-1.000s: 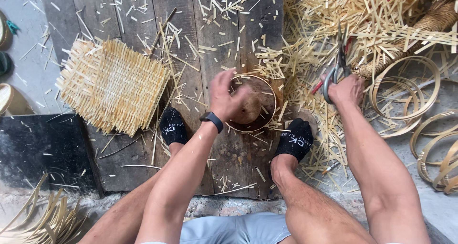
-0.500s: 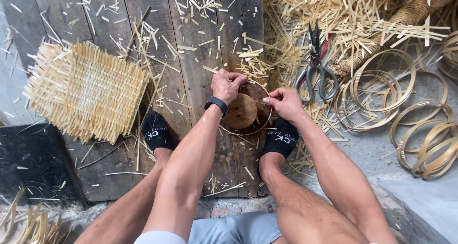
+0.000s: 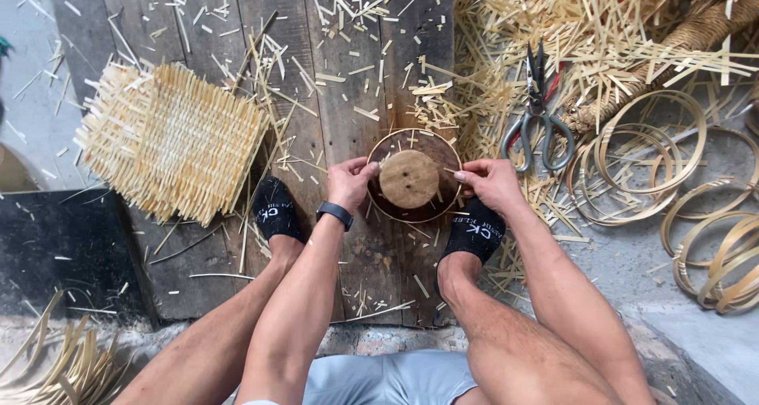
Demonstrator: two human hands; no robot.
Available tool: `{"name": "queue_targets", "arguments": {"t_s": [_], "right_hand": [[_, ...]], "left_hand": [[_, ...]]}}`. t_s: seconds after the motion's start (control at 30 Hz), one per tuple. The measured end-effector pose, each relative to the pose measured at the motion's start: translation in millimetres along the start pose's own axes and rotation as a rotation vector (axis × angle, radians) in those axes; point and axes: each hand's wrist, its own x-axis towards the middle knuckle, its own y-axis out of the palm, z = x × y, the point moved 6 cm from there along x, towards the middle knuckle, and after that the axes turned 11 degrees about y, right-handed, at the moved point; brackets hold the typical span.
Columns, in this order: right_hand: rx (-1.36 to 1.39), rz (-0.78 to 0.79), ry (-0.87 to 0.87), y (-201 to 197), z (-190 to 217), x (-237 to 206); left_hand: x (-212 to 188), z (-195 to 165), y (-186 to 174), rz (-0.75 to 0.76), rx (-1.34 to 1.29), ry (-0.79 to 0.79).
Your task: The person sits on the floor assembling a round bamboo sieve. They press a woven bamboo mat into a wooden rim, bend and fit a thin bamboo hoop around the edge, trim excess strips with scissors, and press the mat and rim together to secure the fit.
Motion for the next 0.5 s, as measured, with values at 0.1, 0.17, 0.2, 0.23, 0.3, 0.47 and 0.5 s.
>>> {"name": "queue_targets", "arguments": {"t_s": [0.1, 0.17, 0.2, 0.23, 0.3, 0.47, 0.5], "right_hand": [[0.017, 0.030, 0.011, 2.5, -7.0, 15.8], [0.037, 0.035, 0.033, 5.1, -6.6, 18.5], [0.048, 0.029, 0.029, 6.0, -5.6, 19.6], [0.061, 0.021, 0.024, 6.5, -4.9, 18.7], [0.071, -0.006, 0.028, 7.4, 1.1, 10.1], [0.509, 0.239, 0.002, 15.9, 15.9, -23.1], [0.491, 0.243, 0.028, 20.6, 12.8, -25.4]], "left_hand": [[-0.9, 10.5, 2.8, 0.121, -0.280, -0.125], [2.0, 10.3, -2.0, 0.074, -0.106, -0.171], [2.7, 9.6, -4.2, 0.050, -0.018, -0.197], [2.2, 9.4, -4.0, 0.039, -0.030, -0.227], [0.9, 8.8, -4.3, 0.023, -0.048, -0.278], [-22.8, 11.8, -3.5, -0.083, -0.538, -0.295], [-34.9, 18.7, 1.6, -0.112, -0.753, -0.388]]}}
